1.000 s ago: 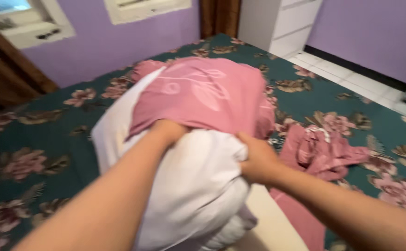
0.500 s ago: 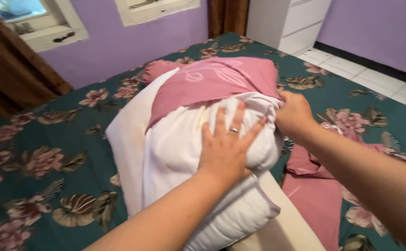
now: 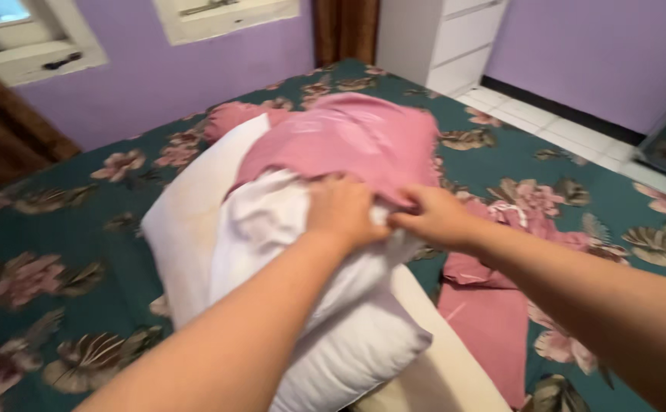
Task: The person puts a pink pillowcase onto a white pillow on a bed by hand, sliding the pillow into the case and smoothing the fabric.
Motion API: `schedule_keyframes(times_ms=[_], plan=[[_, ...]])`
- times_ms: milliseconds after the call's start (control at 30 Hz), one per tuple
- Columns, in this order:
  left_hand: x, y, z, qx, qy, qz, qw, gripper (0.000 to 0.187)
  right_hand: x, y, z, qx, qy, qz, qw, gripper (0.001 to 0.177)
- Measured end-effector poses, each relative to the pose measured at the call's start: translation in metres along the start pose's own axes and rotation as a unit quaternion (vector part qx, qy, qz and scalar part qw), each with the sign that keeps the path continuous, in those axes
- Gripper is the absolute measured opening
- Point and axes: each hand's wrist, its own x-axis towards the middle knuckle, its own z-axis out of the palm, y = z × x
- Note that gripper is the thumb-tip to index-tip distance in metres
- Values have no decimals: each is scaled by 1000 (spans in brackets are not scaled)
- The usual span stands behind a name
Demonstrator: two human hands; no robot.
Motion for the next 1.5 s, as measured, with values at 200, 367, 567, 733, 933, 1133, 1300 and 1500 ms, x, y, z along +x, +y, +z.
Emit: schedule_keyframes(times_ms=[200,367,567,733,933,1133,1300,1500], plan=[[-7,-79,38,-227,363,133,894,22,-31,75,25,19,-17,164,986,32],[-48,-164,41,-524,201,-442,700,75,-58,67,16,78,14,349,934,34],[-12,-128,32,-713,-16,-307,630,54,-73,-3,5,-14,121,305,945,47],[45,-94,49,-688,-53,-263,674,30,-61,-96,5,-53,107,90,989,74],[92,-44,106,-415,13,-153,897,22,-67,-136,21,-201,-118,249,940,122],[85,-34,120,-410,42,-81,908,28,-69,-68,17,-145,8,204,968,101],[92,-13,110,-321,186,-118,921,31,-63,-63,11,-131,14,189,973,99],[100,-6,122,-340,176,-137,914,23,-74,-51,6,-113,28,167,979,97]])
